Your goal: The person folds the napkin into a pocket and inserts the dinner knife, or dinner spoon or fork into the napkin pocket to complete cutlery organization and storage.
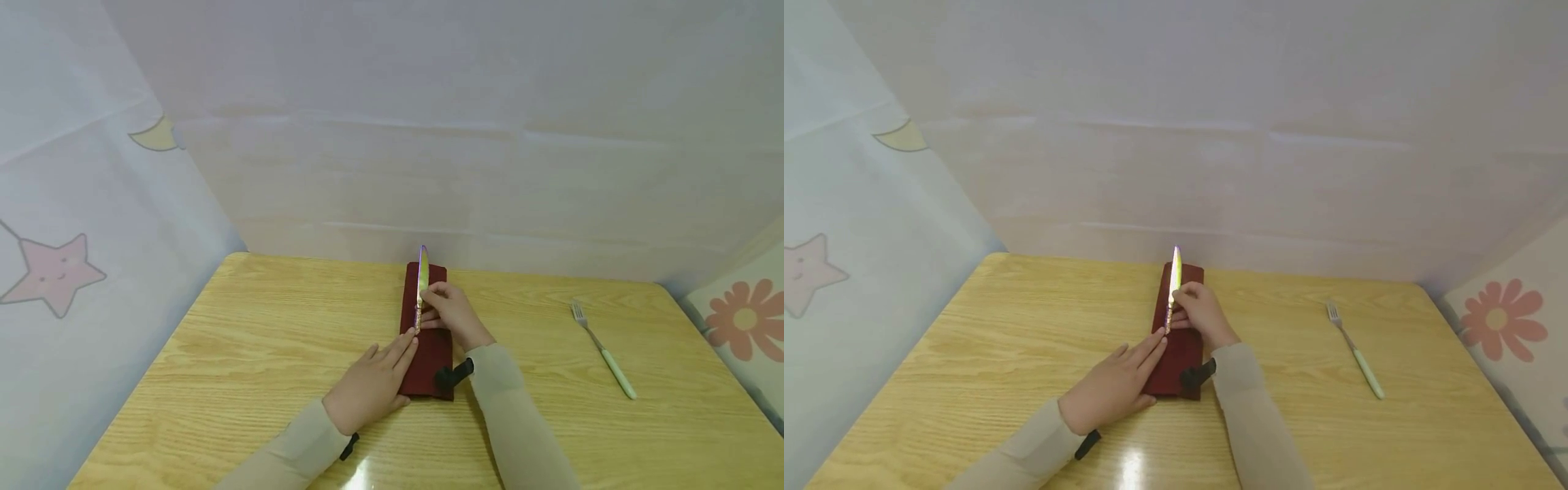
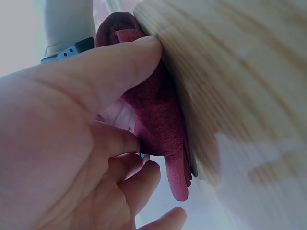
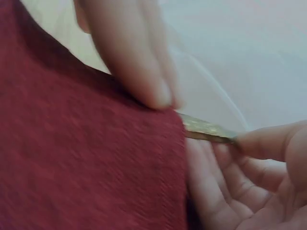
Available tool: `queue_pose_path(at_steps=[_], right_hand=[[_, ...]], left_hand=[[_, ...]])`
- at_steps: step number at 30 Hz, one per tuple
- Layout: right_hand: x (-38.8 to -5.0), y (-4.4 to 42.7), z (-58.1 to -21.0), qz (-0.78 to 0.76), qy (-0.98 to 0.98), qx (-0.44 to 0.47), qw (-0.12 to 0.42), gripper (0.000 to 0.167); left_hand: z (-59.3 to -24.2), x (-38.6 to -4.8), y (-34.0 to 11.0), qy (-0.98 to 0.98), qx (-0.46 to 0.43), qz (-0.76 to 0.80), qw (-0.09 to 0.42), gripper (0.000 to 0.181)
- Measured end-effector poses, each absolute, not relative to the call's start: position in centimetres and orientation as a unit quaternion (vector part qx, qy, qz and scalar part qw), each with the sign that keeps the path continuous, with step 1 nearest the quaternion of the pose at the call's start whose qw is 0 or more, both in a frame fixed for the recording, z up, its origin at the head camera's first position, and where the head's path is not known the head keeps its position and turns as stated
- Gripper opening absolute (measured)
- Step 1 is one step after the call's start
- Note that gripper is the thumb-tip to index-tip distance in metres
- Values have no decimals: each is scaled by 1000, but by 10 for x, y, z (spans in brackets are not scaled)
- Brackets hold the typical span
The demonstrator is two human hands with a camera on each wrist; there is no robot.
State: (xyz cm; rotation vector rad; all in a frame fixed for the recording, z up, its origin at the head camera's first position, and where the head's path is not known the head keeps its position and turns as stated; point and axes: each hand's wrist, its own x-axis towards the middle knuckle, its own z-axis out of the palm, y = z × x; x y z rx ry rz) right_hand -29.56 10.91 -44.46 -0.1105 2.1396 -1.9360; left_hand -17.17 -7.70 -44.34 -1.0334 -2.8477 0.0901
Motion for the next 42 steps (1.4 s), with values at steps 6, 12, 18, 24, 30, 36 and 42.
queue_pose_path(at_steps=[6,12,18,24,30,36,42], right_hand=[[-295,116,-444,-647,742,-18,176,20],[-295,116,-447,-607,767,-18,206,22],[-294,116,-447,-577,785,-39,220,19],[-293,119,-444,-571,786,-41,235,19],[-295,122,-445,-570,783,-47,243,21],[-296,123,-447,-549,803,-54,226,18],[-294,125,-445,-471,855,-70,208,25]], left_hand=[[-448,-172,-78,-934,-348,49,62,87],[-451,-174,-78,-933,-352,46,56,86],[-452,-174,-78,-932,-356,39,52,84],[-452,-174,-79,-931,-360,29,52,82],[-451,-174,-79,-929,-365,26,54,81],[-448,-176,-77,-928,-374,-2,6,77],[-445,-176,-76,-925,-381,-2,-1,69]])
